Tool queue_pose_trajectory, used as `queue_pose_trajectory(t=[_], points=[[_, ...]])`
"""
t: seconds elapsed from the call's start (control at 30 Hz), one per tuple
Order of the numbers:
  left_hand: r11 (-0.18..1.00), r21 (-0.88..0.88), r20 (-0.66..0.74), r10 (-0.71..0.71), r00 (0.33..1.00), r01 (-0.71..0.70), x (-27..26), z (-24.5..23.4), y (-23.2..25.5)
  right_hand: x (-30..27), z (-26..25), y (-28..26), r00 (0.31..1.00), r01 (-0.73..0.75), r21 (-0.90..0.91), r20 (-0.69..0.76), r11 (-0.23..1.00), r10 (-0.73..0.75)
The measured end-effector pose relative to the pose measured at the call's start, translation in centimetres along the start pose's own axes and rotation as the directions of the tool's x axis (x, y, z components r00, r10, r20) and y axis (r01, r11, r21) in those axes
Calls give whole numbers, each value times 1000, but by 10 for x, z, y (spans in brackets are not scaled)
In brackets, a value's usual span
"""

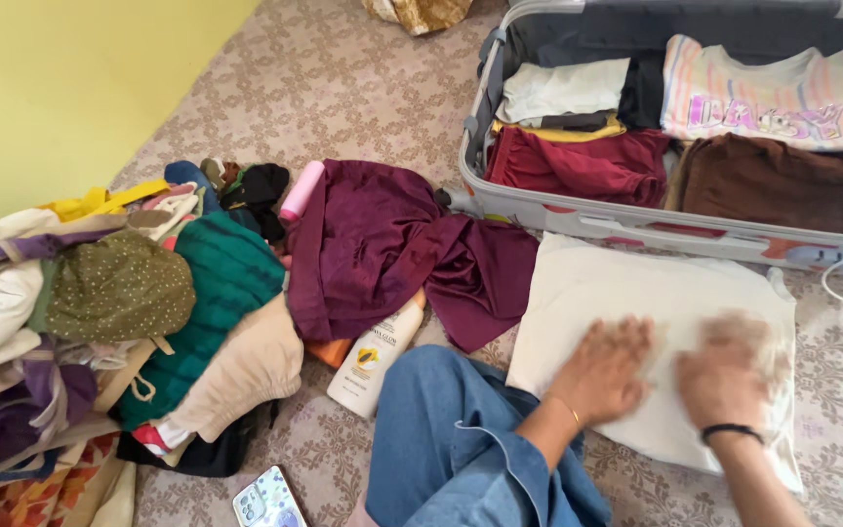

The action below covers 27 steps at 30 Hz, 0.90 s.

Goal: The person picks up, turns over, and smooths out various items of clothing before placing them into a suitcase on a bed.

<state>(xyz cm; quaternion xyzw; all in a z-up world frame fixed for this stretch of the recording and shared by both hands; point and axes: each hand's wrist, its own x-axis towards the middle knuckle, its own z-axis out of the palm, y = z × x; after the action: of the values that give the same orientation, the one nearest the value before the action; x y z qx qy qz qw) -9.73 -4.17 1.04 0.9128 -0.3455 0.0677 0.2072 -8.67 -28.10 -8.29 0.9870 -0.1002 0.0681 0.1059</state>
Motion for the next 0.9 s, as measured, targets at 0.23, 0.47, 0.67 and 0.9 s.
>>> queue_pose_trajectory(t=[0.23,0.47,0.67,0.9], points=[[973,174,47,-160,986,150,-26,18,9,-47,-48,-28,967,218,337,54,916,-250],[770,110,-97,-620,778,628,-32,-2,-44,-44,-53,22,942,-70,244,336,967,-16],[643,123,-210,-728,653,756,-43,-20,-36,-46,-18,38,909,-381,111,228,918,349],[941,333,45,-73,996,54,-35,13,2,-58,-10,-33,963,270,368,-111,890,-247]])
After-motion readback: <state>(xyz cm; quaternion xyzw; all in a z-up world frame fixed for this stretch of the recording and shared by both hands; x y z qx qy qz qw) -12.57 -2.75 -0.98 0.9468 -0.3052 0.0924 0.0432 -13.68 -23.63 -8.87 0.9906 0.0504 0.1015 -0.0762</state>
